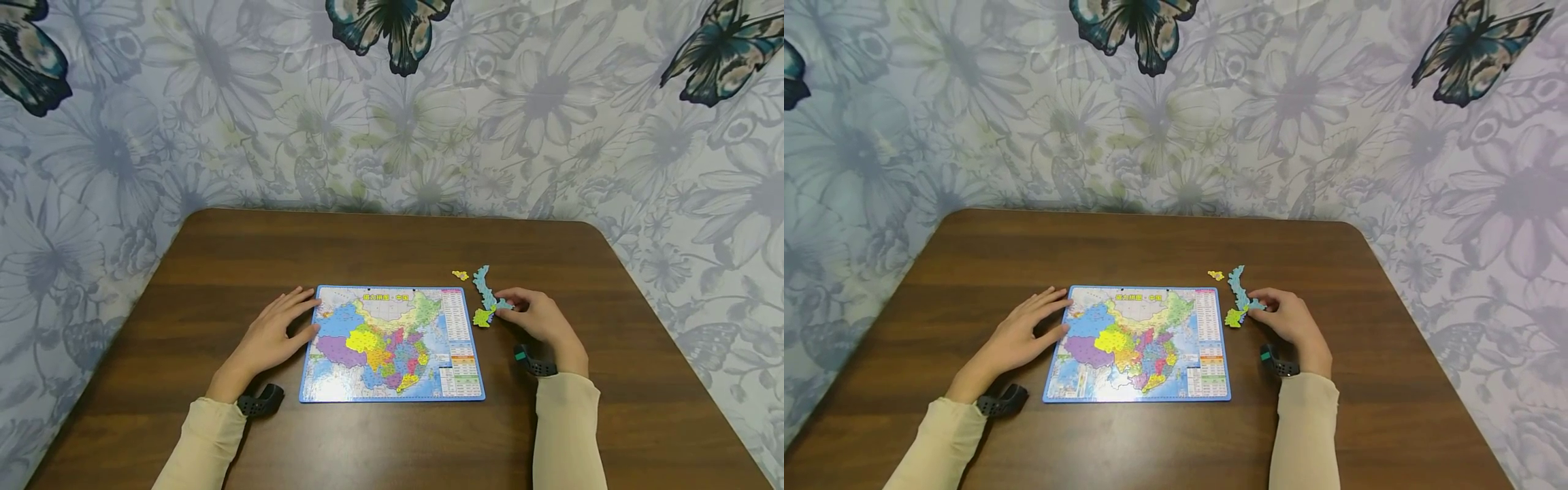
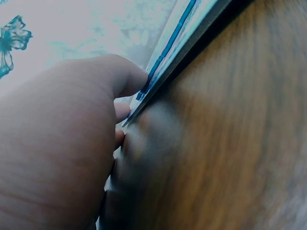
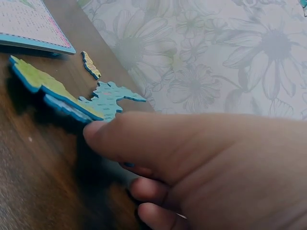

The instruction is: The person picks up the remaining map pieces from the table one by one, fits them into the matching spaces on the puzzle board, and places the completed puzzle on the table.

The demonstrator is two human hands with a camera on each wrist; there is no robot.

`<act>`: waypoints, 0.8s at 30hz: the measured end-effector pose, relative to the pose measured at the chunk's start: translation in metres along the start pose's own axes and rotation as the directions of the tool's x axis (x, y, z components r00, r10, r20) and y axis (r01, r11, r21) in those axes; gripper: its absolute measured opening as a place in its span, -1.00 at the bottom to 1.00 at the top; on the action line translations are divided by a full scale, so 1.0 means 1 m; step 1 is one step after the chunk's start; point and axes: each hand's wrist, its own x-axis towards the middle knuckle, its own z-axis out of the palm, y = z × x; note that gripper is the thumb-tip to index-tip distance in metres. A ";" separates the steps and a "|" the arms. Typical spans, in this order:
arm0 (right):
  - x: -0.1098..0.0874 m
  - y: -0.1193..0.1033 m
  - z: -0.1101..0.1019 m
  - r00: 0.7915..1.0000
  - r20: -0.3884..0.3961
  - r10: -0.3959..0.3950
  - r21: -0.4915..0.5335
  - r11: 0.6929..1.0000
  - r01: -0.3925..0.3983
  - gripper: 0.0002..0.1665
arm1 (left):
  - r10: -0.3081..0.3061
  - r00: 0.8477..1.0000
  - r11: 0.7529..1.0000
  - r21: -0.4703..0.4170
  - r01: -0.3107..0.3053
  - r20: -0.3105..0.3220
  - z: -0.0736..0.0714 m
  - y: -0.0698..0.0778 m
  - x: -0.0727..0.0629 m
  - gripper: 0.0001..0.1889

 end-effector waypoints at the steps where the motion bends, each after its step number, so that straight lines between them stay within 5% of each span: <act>1: 0.000 0.000 0.000 1.000 -0.003 -0.002 -0.003 1.000 0.002 -0.58 | 0.000 1.000 1.000 0.000 0.000 0.000 0.000 0.000 0.000 -0.38; 24: -0.001 -0.002 -0.002 0.990 -0.140 -0.004 0.005 1.000 0.004 -0.60 | -0.001 1.000 1.000 -0.002 0.001 -0.005 0.002 -0.001 -0.001 -0.38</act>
